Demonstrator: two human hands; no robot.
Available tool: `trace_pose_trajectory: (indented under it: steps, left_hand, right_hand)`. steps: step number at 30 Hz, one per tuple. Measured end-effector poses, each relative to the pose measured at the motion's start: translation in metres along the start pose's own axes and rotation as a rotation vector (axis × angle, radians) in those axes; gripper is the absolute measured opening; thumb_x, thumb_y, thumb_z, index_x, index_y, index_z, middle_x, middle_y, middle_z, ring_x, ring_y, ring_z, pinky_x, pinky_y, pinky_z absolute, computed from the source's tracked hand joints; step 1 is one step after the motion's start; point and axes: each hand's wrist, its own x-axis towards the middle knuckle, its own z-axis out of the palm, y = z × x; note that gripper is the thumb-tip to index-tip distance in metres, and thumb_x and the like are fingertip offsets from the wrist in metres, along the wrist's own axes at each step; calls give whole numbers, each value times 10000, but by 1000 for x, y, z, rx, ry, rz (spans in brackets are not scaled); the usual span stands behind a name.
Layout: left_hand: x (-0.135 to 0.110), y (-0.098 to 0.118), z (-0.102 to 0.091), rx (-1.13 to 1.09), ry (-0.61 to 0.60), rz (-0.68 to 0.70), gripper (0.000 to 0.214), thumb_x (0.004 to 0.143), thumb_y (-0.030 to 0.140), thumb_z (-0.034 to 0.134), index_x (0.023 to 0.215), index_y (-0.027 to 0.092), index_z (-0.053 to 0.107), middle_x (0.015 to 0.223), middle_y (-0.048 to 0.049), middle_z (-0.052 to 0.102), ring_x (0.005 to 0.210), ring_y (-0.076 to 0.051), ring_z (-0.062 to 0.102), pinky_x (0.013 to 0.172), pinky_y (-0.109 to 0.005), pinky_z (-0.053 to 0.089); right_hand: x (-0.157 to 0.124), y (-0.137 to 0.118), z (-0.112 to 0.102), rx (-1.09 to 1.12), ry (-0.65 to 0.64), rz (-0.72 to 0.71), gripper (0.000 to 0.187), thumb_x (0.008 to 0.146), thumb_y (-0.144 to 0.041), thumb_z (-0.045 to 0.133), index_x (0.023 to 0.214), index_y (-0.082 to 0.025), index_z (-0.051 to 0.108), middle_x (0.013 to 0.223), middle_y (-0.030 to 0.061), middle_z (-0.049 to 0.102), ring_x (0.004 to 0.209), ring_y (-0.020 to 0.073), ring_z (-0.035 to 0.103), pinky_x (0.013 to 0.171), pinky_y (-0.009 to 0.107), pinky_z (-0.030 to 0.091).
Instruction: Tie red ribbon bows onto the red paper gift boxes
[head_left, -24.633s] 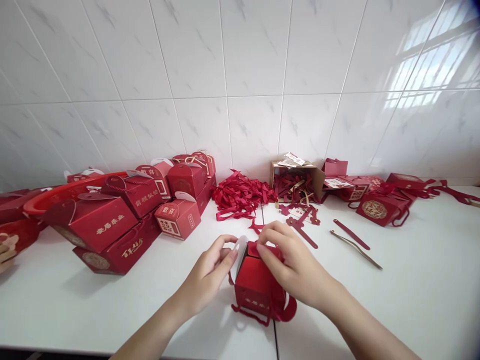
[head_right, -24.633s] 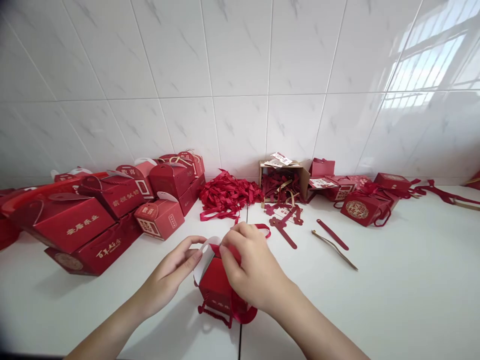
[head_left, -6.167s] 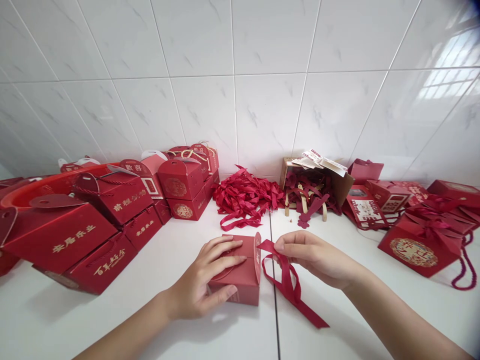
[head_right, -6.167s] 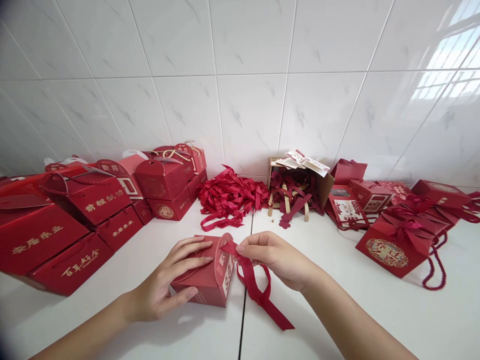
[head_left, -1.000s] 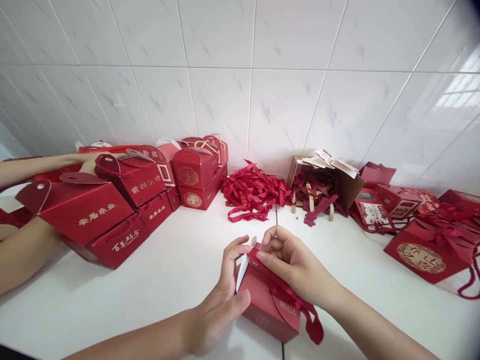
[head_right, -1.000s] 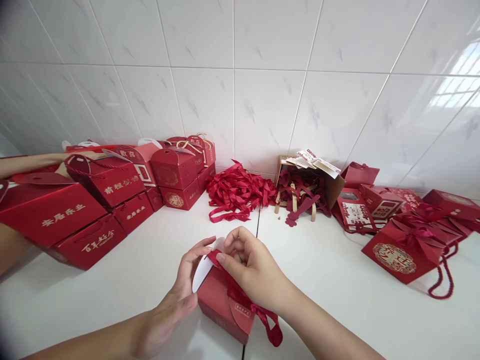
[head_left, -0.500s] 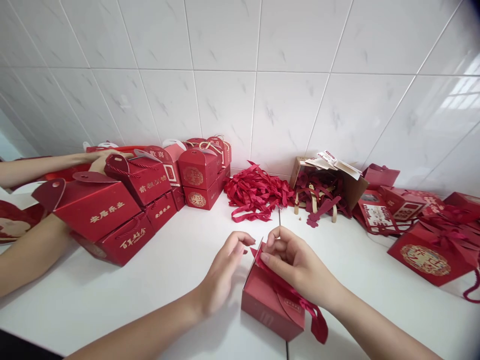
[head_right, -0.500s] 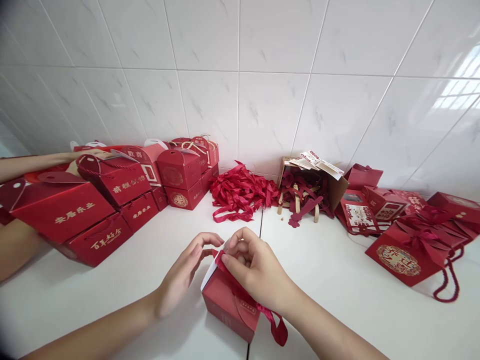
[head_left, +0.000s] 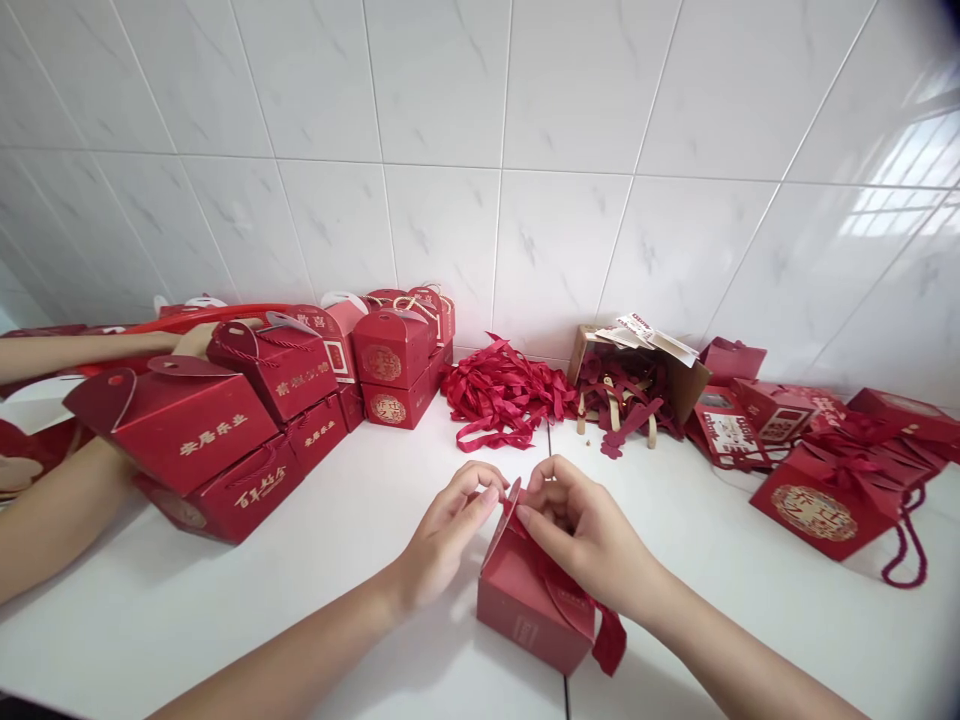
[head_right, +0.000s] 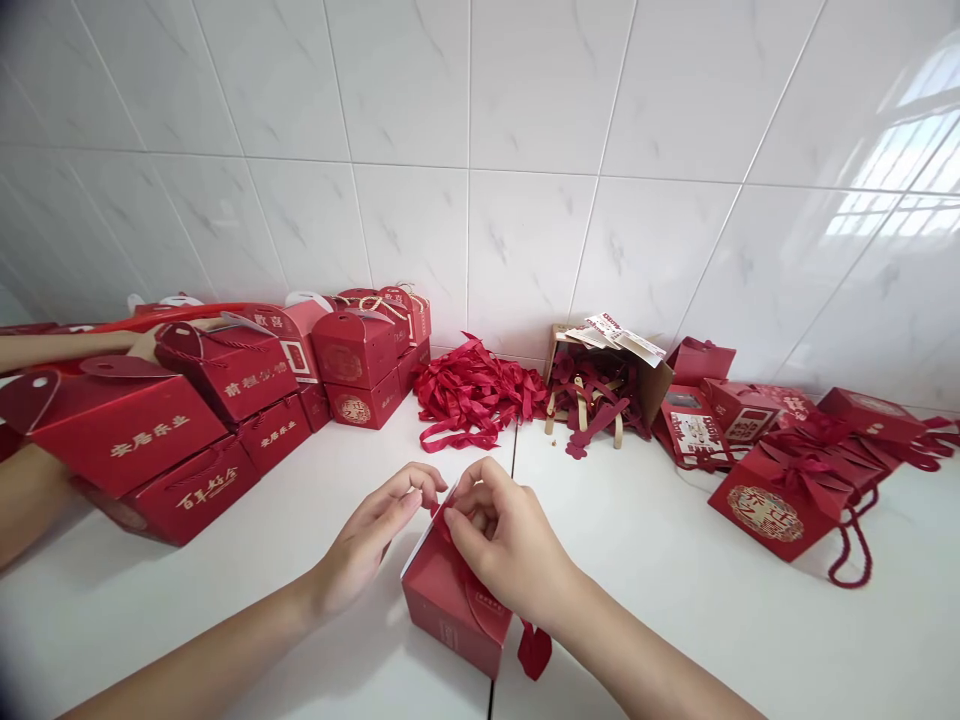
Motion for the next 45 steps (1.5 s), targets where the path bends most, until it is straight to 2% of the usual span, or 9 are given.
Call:
trace_pose_trajectory:
  steps: [9, 14, 18, 22, 26, 32, 36, 40, 45]
  left_hand:
    - [1, 1, -1, 147, 50, 7, 183, 881, 344, 493, 768, 203, 522, 1036, -50, 517, 1039, -202, 501, 910, -311, 371]
    - [16, -22, -47, 688, 282, -10, 158, 738, 299, 662, 641, 199, 589, 1027, -88, 570, 1121, -347, 419, 1017, -516, 232]
    - [26, -30, -71, 812, 463, 3, 132, 763, 263, 606, 657, 194, 570, 948, -91, 545, 1186, -395, 329, 1032, -583, 122]
    - [21, -20, -43, 381, 156, -59, 215, 890, 428, 460, 918, 227, 530, 984, -39, 537, 975, -228, 502, 896, -369, 390]
    - [8, -20, -10, 29, -134, -206, 263, 888, 479, 481, 880, 221, 433, 829, 18, 486, 685, -118, 474, 628, -236, 399]
    - [12, -28, -3, -241, 77, -394, 286, 878, 442, 528, 777, 186, 451, 716, 31, 513, 635, -92, 480, 585, -199, 371]
    - [16, -25, -6, -388, 76, -492, 257, 855, 408, 568, 772, 175, 502, 681, 22, 542, 561, -90, 492, 493, -194, 339]
    - [20, -26, -19, -433, 177, -466, 214, 831, 332, 584, 718, 174, 494, 633, 23, 539, 535, -91, 498, 489, -197, 368]
    - [26, -30, -38, -377, 170, -496, 318, 828, 325, 515, 573, 185, 387, 407, 83, 252, 346, -56, 217, 373, -191, 216]
  right_hand:
    - [1, 1, 1, -25, 48, -25, 94, 890, -274, 519, 903, -222, 442, 788, 0, 619, 638, 119, 528, 552, 246, 384]
    - [-13, -26, -41, -294, 290, -179, 126, 865, -342, 571, 832, -229, 527, 1008, 63, 635, 975, 214, 581, 786, 335, 478]
    - [-32, -37, -78, -633, 116, 46, 234, 849, -441, 576, 734, -241, 613, 751, 43, 651, 713, 205, 585, 638, 334, 462]
    - [-39, -24, -81, -724, -65, 243, 317, 763, -557, 634, 848, -257, 689, 857, 69, 691, 754, 243, 606, 591, 320, 431]
    - [-26, -7, -67, -708, -125, 343, 380, 785, -570, 590, 655, -214, 595, 733, 68, 663, 638, 211, 573, 531, 307, 381]
    - [2, 27, -54, -181, 10, 172, 319, 827, -511, 578, 796, -206, 492, 739, 6, 577, 641, 137, 539, 567, 269, 423]
    - [8, 33, -58, 34, 18, 218, 397, 813, -564, 572, 738, -189, 463, 613, -32, 494, 549, 97, 469, 496, 227, 351]
    - [3, 26, -98, 7, -54, 243, 366, 802, -526, 610, 744, -193, 468, 566, -47, 503, 477, 72, 377, 438, 208, 261]
    - [-5, 29, -156, -198, -63, 300, 357, 790, -507, 625, 702, -196, 471, 582, -38, 489, 515, 86, 380, 469, 227, 252]
